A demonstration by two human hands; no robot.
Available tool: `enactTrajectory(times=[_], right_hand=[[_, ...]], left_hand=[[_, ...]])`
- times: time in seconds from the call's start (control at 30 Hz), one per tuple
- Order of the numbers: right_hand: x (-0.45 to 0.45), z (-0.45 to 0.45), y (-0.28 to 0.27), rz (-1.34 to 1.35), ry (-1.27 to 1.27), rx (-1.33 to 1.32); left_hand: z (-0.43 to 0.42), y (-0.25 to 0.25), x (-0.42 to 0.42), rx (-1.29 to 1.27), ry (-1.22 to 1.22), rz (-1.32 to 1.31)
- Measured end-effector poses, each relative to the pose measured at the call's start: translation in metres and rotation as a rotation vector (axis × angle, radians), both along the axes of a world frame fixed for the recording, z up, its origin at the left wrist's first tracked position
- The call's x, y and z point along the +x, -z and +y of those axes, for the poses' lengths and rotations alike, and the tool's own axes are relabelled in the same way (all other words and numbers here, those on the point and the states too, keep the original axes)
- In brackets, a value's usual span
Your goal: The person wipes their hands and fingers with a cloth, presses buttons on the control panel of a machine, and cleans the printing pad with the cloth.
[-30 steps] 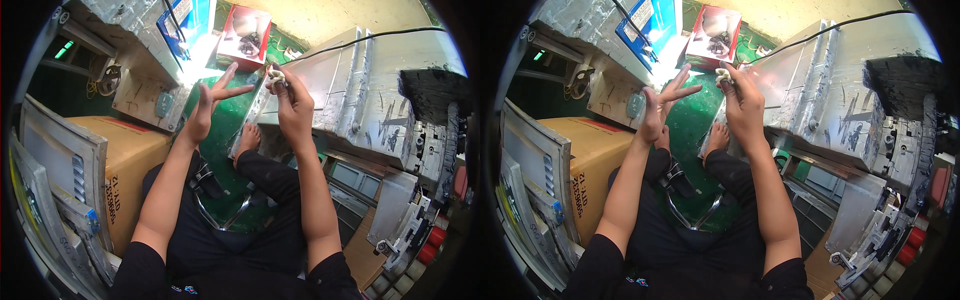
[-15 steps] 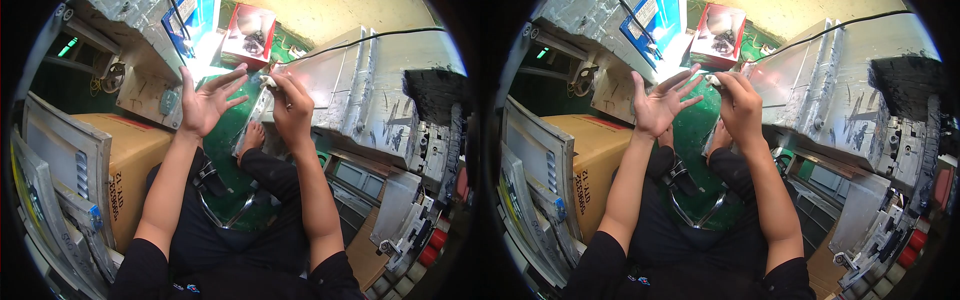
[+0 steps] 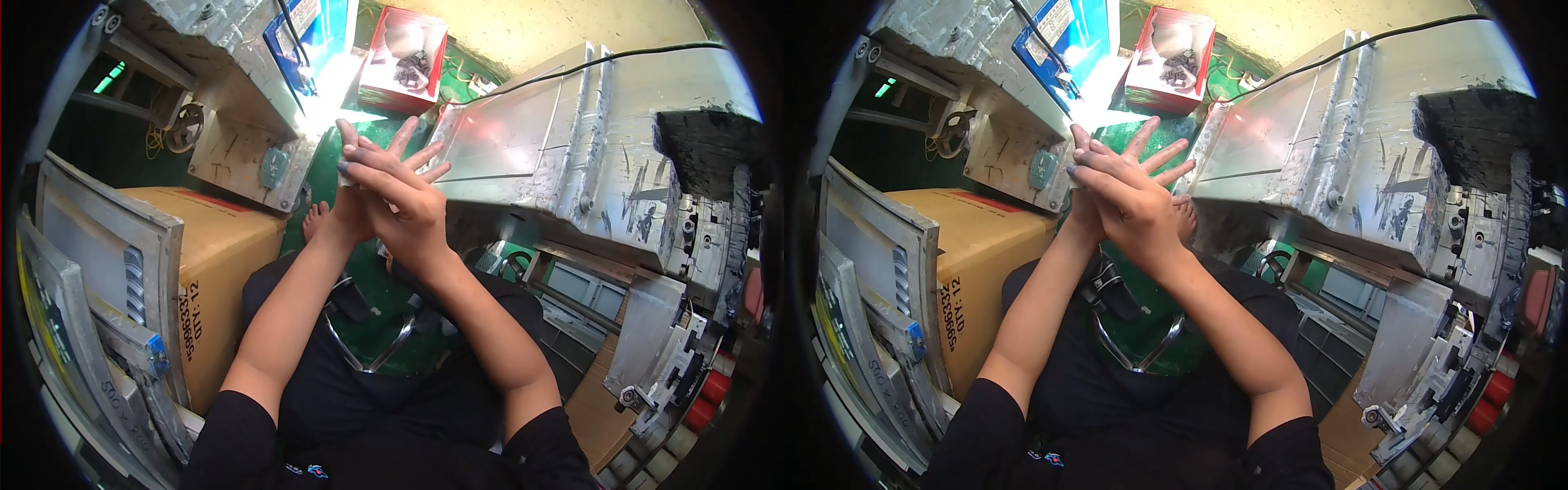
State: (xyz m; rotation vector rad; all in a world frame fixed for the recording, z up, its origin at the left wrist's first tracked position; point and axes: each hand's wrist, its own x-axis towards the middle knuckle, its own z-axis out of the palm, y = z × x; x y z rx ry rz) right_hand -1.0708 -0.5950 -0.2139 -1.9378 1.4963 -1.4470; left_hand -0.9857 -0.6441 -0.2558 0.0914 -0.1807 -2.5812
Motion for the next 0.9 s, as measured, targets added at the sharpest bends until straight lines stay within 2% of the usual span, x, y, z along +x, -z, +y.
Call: enactTrajectory(times=[0.1,0.27,0.3,0.4,0.5,0.6,0.73,0.77,0.87,0.9], right_hand=[[0.006,0.015,0.004,0.064,-0.075,0.084],[-0.006,0.009,-0.002,0.16,-0.29,0.127],[-0.016,0.005,-0.006,0.152,-0.247,0.149],[-0.035,-0.006,-0.007,-0.012,0.108,0.102],[-0.035,-0.008,0.004,0.02,0.203,0.13],[-0.01,0.006,0.017,0.076,0.128,0.193],[-0.007,0.005,0.004,-0.135,0.002,0.272],[-0.013,0.005,-0.01,-0.123,0.05,0.387],[-0.033,-0.007,0.007,-0.024,0.191,0.168],[-0.036,-0.003,0.009,0.057,0.166,0.226]], left_hand=[[-0.018,0.004,0.01,0.127,-0.032,0.059],[-0.037,-0.003,0.033,0.103,-0.217,0.019],[-0.039,-0.003,0.036,0.102,-0.223,0.046],[-0.04,-0.01,0.036,0.072,-0.193,0.072],[-0.034,-0.014,0.027,0.01,-0.109,0.051],[-0.04,-0.001,0.033,0.045,-0.231,-0.008],[-0.042,-0.003,0.043,0.033,-0.27,0.031],[-0.044,-0.004,0.042,0.033,-0.277,0.018],[-0.043,-0.008,0.038,-0.002,-0.245,0.002],[-0.042,-0.007,0.036,0.011,-0.254,-0.005]])
